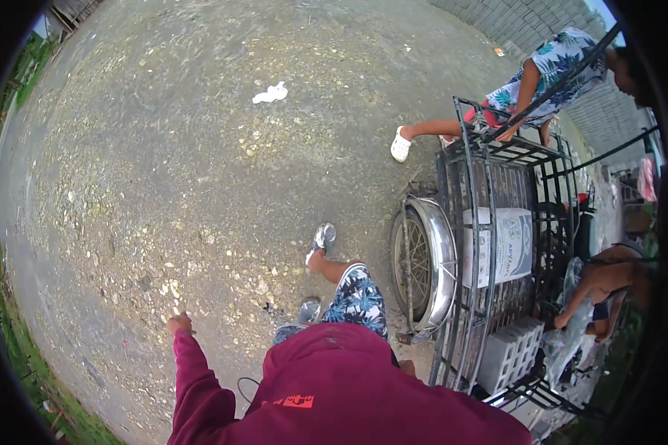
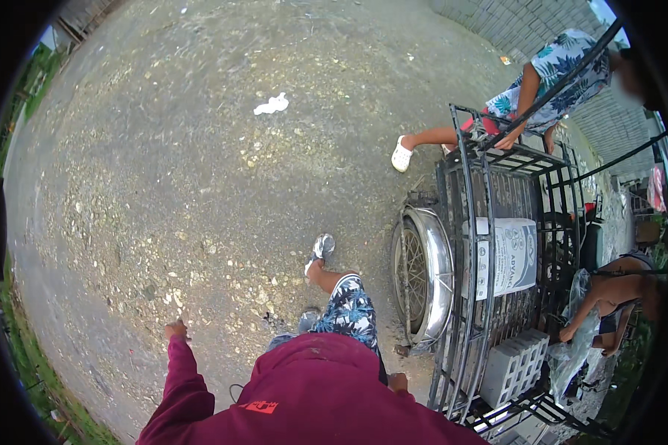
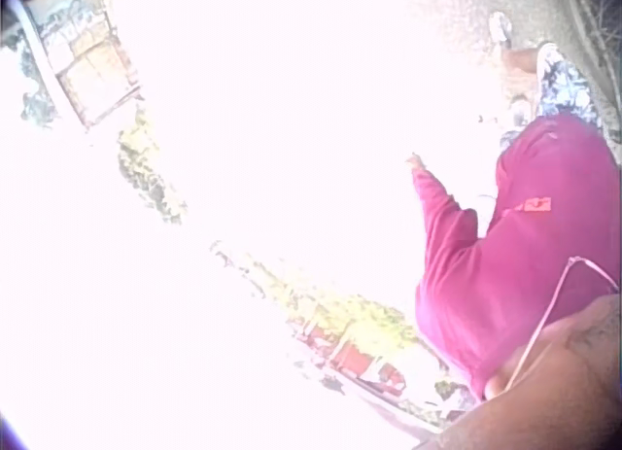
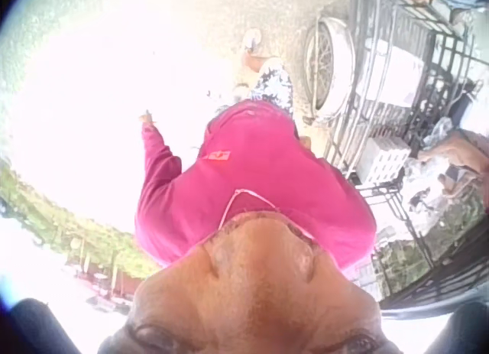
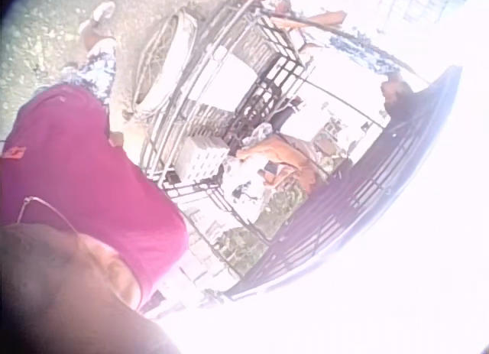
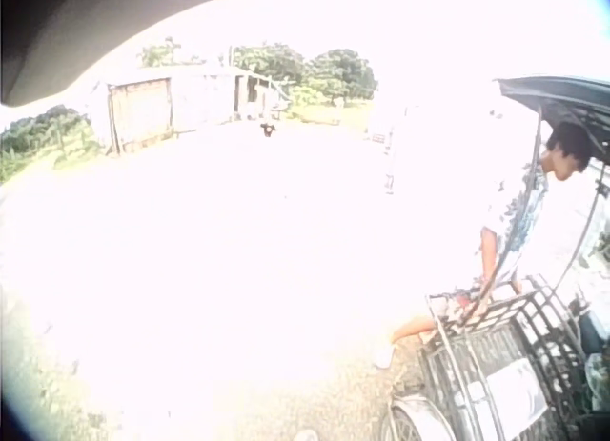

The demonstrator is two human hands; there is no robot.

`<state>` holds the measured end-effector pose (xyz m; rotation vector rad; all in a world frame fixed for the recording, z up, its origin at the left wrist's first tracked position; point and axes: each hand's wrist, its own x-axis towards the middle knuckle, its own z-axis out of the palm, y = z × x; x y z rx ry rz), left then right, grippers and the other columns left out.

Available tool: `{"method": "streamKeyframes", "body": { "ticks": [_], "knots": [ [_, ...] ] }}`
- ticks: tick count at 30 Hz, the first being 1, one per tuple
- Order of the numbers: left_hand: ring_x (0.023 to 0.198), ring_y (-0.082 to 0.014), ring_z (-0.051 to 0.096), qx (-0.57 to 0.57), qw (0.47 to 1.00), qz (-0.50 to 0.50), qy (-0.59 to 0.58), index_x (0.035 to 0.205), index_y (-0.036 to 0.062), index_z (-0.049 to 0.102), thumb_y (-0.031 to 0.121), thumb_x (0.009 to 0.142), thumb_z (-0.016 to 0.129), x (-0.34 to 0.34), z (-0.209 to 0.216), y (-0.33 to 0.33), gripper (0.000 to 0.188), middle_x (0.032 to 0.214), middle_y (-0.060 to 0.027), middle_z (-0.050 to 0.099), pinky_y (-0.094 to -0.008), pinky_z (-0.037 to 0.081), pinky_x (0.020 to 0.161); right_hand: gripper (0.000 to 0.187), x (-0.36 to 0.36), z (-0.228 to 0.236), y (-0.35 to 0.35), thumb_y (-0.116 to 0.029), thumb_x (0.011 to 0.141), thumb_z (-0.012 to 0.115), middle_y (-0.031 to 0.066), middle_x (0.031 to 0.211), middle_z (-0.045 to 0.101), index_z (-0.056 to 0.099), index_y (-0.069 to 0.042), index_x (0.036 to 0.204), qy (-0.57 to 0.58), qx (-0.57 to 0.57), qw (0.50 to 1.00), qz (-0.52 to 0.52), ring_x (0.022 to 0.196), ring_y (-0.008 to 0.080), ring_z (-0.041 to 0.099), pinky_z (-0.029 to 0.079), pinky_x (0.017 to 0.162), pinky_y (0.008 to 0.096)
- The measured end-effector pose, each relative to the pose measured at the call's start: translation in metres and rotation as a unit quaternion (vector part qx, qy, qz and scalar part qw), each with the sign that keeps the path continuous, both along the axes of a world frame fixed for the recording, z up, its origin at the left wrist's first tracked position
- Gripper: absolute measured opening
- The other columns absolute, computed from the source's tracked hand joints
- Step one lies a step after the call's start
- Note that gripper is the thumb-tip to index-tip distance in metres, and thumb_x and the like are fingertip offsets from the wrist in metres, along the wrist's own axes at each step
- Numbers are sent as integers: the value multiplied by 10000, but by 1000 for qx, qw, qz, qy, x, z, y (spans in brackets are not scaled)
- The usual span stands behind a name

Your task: The person picks up cinder blocks from a stack by hand, carries them across a yard, and places them into a motorcycle sidecar next to a bag of cement.

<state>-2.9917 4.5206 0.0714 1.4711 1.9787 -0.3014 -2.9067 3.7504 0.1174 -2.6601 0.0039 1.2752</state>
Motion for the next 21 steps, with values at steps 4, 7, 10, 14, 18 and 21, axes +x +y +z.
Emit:
{"method": "streamKeyframes", "body": {
  "ticks": [4,7,10,14,18,21],
  "knots": [
    [777,-410,634,-70,977,191,-56,1281,38,379,42,839,490,47,8,-2,456,1027,-251,588,-540,543,589,215,108,-42,34,-203,814,557,201,700,635,625,0,828,244,-42,936,-250,583,276,639,476,486,404],
    [784,-370,633,-195,974,107,-31,1415,92,281,113,824,584,195,-29,-23,665,1144,-253,545,-505,545,552,236,300,-89,41,-195,834,530,190,743,643,594,23,898,320,38,795,-514,593,276,639,470,453,386],
    [670,-235,628,-94,975,78,-184,1278,36,449,190,840,605,355,-30,2,490,905,-137,614,-383,542,507,233,508,-88,190,-186,840,589,116,811,678,653,-23,993,46,147,887,-436,562,216,639,443,431,329],
    [736,-224,648,-133,933,-37,-332,1245,50,472,295,890,583,630,-35,10,445,973,-106,632,-377,541,591,336,819,-31,324,-335,816,615,174,889,680,667,-47,982,-230,175,953,-87,881,306,649,483,799,403],
    [828,-241,644,-229,847,-42,-477,1222,38,471,405,922,536,885,6,-3,478,1031,-131,617,-371,537,664,349,1014,99,489,-341,890,569,197,992,662,636,-38,1049,-302,314,896,-82,940,356,631,480,830,410],
    [983,-237,582,-393,760,32,-516,1222,61,491,494,945,432,1078,39,-56,517,1086,-133,593,-433,482,823,385,1099,120,540,-367,933,493,169,1137,628,606,-74,1155,-400,382,831,-60,1070,325,589,428,917,416]
  ]
}}
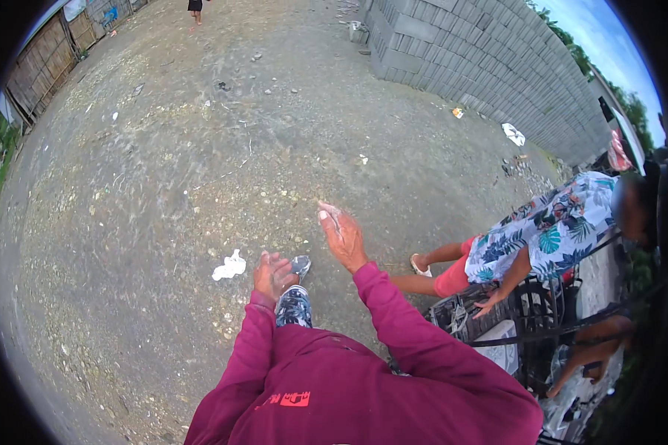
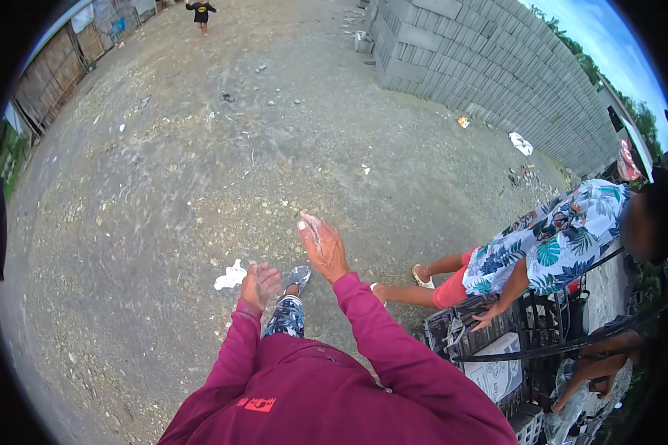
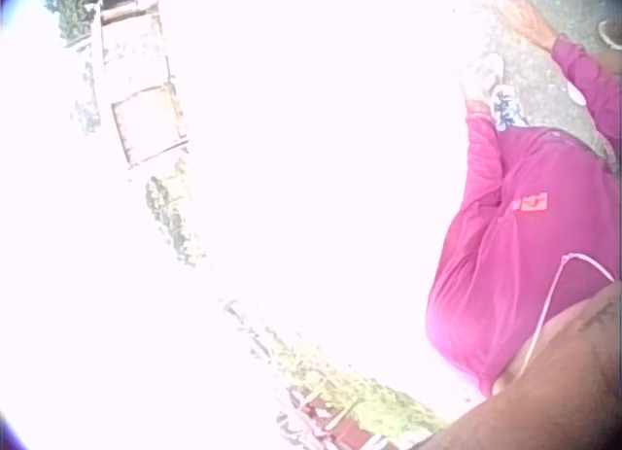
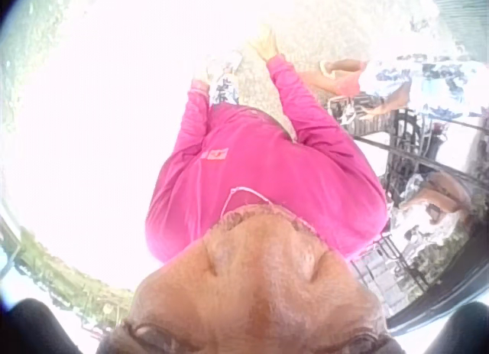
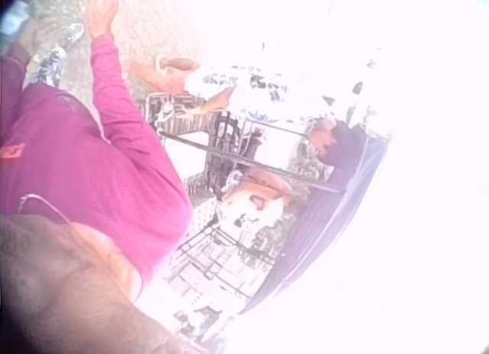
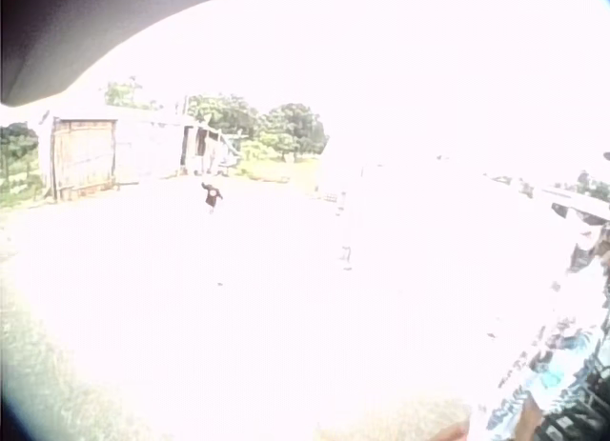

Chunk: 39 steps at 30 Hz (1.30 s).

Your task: The person picks up cinder blocks from a stack by hand, carries them across a yard, and places them into a motorcycle sidecar next to a bag of cement.

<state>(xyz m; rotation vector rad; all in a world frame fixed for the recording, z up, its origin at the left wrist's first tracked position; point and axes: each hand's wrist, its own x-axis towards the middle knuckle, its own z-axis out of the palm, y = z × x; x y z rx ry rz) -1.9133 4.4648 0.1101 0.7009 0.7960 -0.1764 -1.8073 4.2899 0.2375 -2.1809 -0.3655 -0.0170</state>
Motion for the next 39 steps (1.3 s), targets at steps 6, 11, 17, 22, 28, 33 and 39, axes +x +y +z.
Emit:
{"method": "streamKeyframes", "body": {
  "ticks": [6,11,17,22,28,33,39],
  "knots": [
    [1109,-246,537,-243,944,-111,-192,1334,86,431,626,920,343,309,109,-154,687,1250,-129,526,-378,426,944,551,205,-23,-70,-445,988,200,118,1320,526,520,-134,1310,-2,-93,990,-109,1281,297,417,167,1079,474],
    [1101,-240,566,-172,864,-383,-278,1375,76,413,532,941,423,484,188,-204,630,1307,-112,524,-357,448,910,605,340,-82,-319,-505,917,393,250,924,654,665,34,941,134,-204,870,-429,906,426,611,434,807,485],
    [984,-301,645,452,778,-372,-229,1119,-10,614,359,890,543,680,-50,-235,440,1041,-191,666,-363,483,867,317,442,-230,-461,-281,847,625,134,709,650,669,32,851,223,-47,864,-450,601,244,625,498,562,388],
    [1069,-418,580,531,685,-384,318,1066,-81,613,329,746,637,627,-184,-58,520,1087,-298,610,-441,479,901,273,505,-276,-392,-222,847,625,143,783,672,655,20,971,483,120,764,-411,621,238,647,496,505,355],
    [706,-319,604,242,817,-247,462,1026,1,554,263,853,512,670,-187,-49,317,939,-223,645,-412,466,556,305,642,-281,-465,-231,841,611,167,785,681,640,11,1024,531,57,733,-422,592,268,658,474,427,351],
    [545,-287,583,291,848,-275,347,1032,-27,499,221,883,473,811,-226,-8,290,858,-215,638,-411,439,433,303,840,-290,-435,-223,830,589,169,807,688,643,-13,1041,487,90,773,-396,572,254,659,457,405,340],
    [604,-232,611,250,877,-290,292,1013,78,493,273,913,472,1159,-242,11,219,813,-134,633,-355,428,431,292,1071,-239,-364,-236,834,579,157,801,689,635,-6,1007,515,67,774,-362,579,234,666,454,412,325]
  ]
}}
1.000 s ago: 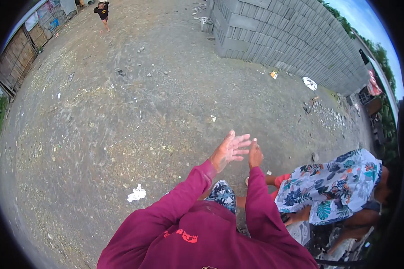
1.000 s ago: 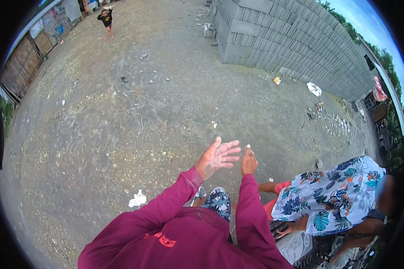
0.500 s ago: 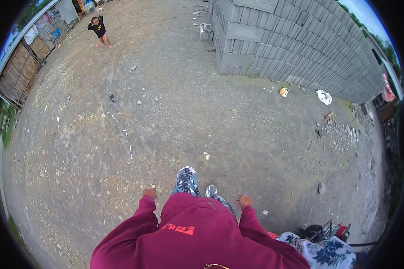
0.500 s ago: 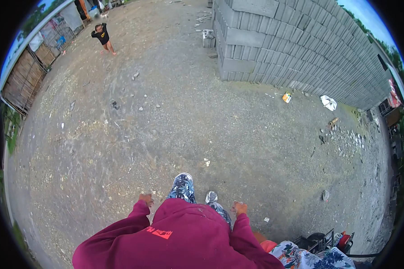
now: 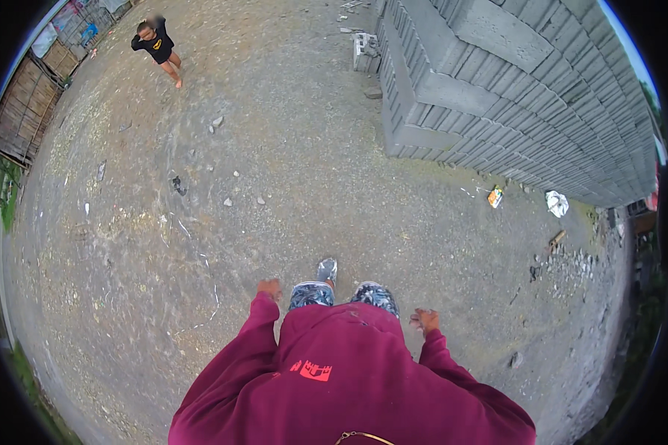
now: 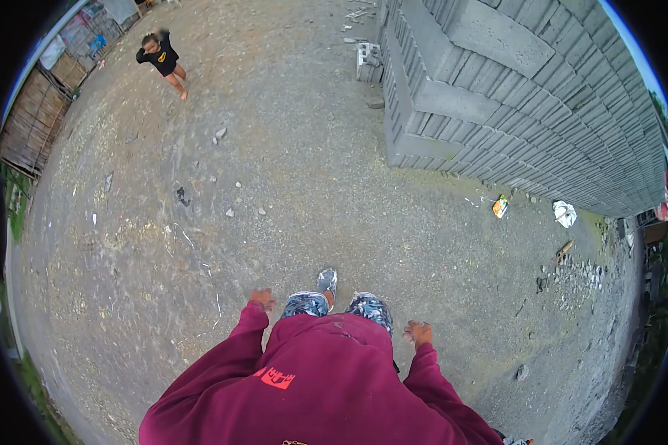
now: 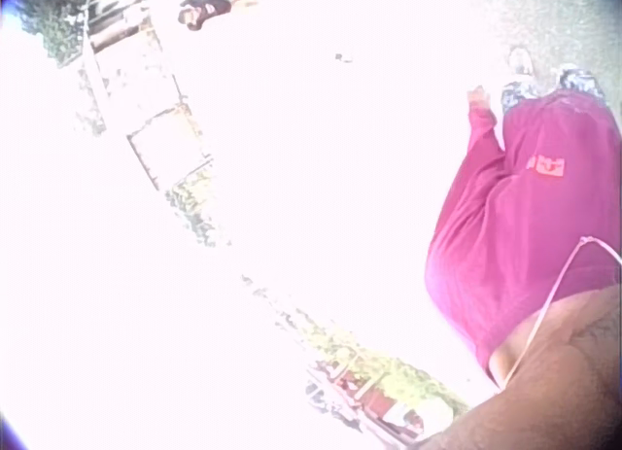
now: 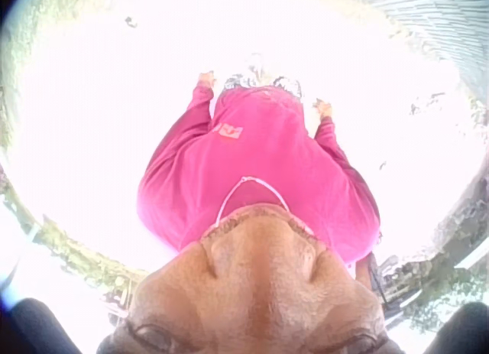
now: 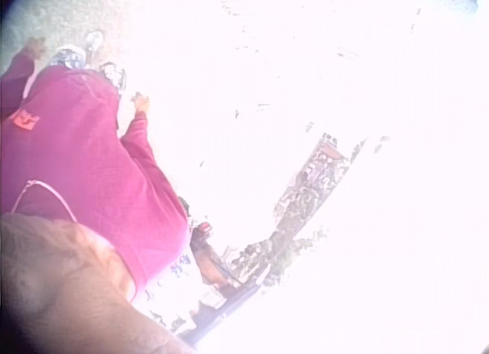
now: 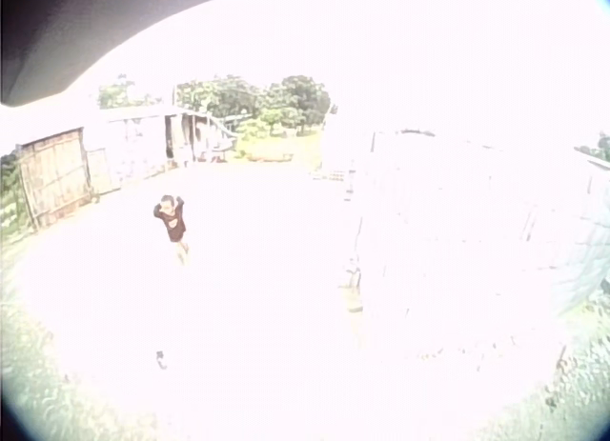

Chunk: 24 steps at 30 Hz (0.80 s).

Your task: The person picks up cinder blocks from a stack by hand, carries them across a yard, and places them into a motorcycle sidecar next to a bag of cement.

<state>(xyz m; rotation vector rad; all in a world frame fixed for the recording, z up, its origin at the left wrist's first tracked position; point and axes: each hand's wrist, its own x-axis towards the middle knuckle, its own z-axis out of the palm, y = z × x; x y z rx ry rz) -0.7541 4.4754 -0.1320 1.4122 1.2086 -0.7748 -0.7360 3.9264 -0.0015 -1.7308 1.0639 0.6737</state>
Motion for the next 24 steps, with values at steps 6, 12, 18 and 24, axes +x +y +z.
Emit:
{"method": "streamKeyframes", "body": {
  "ticks": [6,12,18,24],
  "knots": [
    [720,-163,665,8,963,7,-271,1101,82,573,386,910,565,387,68,-19,359,908,-75,687,-328,520,582,264,198,-25,56,-211,815,595,152,804,687,650,-4,968,12,-6,999,44,608,229,665,483,456,330],
    [638,-142,646,43,965,15,-258,1059,55,615,335,912,567,584,45,54,320,827,-74,688,-293,476,504,266,388,-94,111,-216,805,600,163,894,689,682,-21,966,63,38,996,47,705,241,678,512,537,341],
    [589,-210,623,-6,993,118,16,1067,74,576,249,872,535,618,16,143,265,797,-108,656,-350,472,464,253,694,-139,149,-202,786,637,171,709,655,617,4,933,133,13,984,121,558,255,646,439,396,367],
    [634,-233,626,-179,929,322,43,1144,68,524,286,882,520,645,5,241,342,876,-153,645,-367,460,472,280,1067,-118,272,-235,838,584,92,736,676,679,2,951,-158,-2,960,233,616,165,643,497,594,318]
  ]
}}
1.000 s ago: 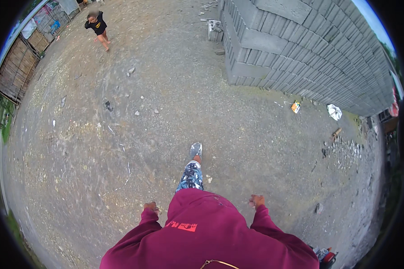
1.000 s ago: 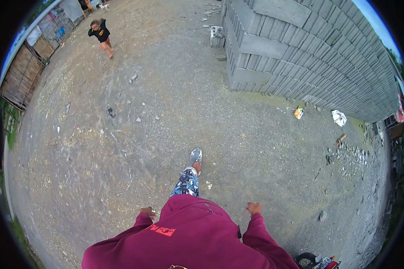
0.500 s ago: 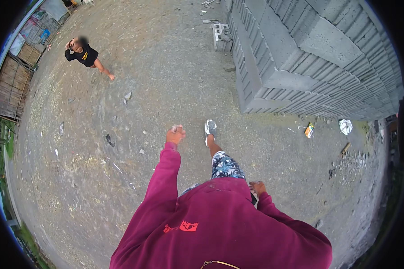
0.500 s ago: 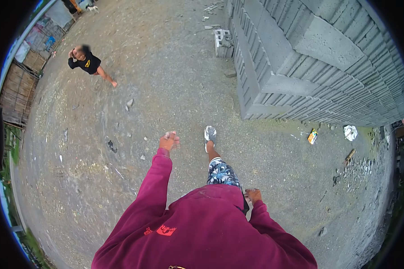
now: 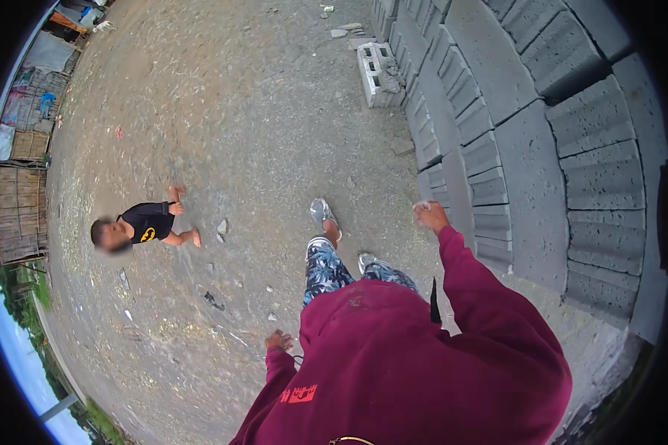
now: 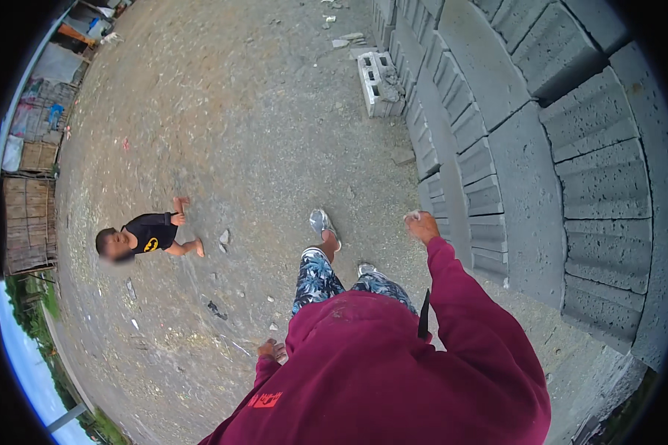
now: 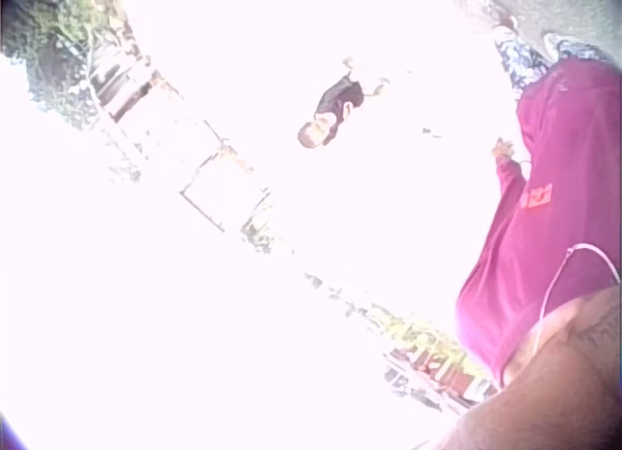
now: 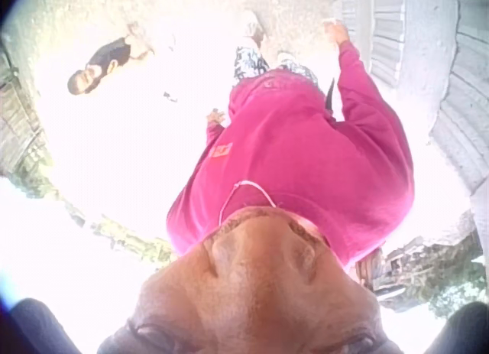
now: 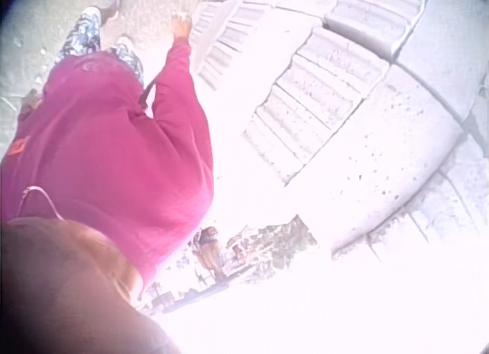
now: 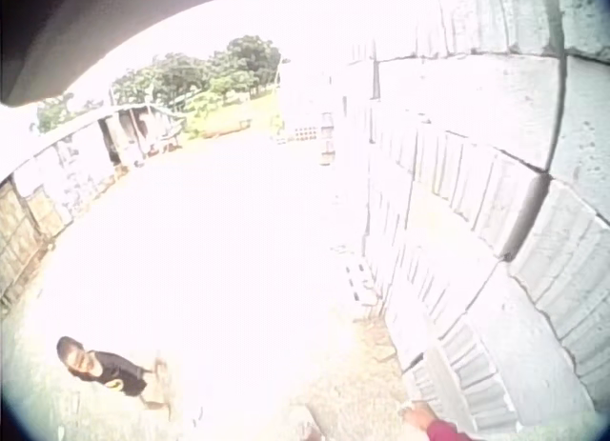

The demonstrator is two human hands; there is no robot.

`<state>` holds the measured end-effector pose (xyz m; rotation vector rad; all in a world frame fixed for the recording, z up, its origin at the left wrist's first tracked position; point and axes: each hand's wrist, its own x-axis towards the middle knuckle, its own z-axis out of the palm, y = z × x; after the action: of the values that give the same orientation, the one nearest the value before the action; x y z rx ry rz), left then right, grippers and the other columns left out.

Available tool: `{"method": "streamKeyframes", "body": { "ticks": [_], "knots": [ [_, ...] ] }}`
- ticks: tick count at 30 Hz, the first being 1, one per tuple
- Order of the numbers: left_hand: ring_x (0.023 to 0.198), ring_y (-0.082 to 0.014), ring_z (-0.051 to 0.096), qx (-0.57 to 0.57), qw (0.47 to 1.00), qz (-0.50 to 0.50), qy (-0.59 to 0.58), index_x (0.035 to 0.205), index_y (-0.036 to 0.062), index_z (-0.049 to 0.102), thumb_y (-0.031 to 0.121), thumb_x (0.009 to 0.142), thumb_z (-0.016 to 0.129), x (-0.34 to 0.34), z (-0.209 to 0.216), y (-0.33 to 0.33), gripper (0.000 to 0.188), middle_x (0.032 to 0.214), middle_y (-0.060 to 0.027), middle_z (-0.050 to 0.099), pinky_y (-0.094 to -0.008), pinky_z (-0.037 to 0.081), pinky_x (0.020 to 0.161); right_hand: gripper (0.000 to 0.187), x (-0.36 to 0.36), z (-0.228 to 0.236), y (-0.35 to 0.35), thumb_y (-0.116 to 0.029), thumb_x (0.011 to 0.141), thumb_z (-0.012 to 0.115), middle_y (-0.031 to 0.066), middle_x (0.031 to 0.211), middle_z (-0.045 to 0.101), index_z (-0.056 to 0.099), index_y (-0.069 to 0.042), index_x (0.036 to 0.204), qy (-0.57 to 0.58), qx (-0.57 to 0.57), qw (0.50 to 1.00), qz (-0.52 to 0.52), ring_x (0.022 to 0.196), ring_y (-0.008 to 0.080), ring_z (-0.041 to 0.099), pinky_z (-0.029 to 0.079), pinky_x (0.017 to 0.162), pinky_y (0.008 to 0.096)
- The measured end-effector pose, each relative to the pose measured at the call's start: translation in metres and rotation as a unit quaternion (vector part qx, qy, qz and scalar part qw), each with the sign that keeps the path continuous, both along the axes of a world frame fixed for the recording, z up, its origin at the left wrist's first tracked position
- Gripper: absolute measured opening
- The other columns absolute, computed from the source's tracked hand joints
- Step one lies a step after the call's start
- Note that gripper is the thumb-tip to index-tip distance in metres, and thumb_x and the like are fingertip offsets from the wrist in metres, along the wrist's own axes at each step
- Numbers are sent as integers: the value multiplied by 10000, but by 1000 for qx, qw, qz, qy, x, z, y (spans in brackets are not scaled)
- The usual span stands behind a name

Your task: The person picks up cinder blocks from a stack by hand, carries them across a yard, and places them into a motorcycle sidecar next to a bag of cement.

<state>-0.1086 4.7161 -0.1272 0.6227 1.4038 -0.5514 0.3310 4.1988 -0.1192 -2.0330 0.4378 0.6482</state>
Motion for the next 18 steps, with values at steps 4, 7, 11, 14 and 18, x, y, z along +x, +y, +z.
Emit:
{"method": "streamKeyframes", "body": {
  "ticks": [4,7,11,14,18],
  "knots": [
    [914,-261,602,115,960,-182,177,1218,91,504,374,888,494,129,-36,33,435,1069,-177,616,-456,485,692,333,179,-26,67,-300,827,608,132,833,689,676,-21,996,10,19,1000,-8,759,218,671,508,685,341],
    [698,-217,612,66,982,-152,94,1092,82,541,317,879,517,290,-53,78,318,914,-135,636,-382,489,578,310,258,-80,72,-308,828,622,128,766,670,675,-19,924,-21,-136,989,56,691,225,654,513,663,360],
    [723,-176,648,263,942,-195,-69,1127,36,586,381,904,559,553,-19,81,411,923,-119,671,-287,495,564,364,339,-126,45,-376,794,624,175,803,670,676,-41,925,18,-268,950,160,786,340,651,502,728,419],
    [821,-183,657,282,921,-233,-133,1206,40,568,408,911,558,709,27,89,472,987,-126,670,-287,507,642,410,446,-140,54,-416,798,599,191,972,655,663,-55,981,56,-280,952,112,954,385,606,479,833,440],
    [875,-190,653,323,893,-274,-150,1223,23,557,429,916,558,833,9,69,509,1018,-133,667,-294,511,687,469,607,-205,58,-438,821,569,175,1099,636,643,-54,1081,38,-317,936,145,1043,350,588,451,911,442]
  ]
}}
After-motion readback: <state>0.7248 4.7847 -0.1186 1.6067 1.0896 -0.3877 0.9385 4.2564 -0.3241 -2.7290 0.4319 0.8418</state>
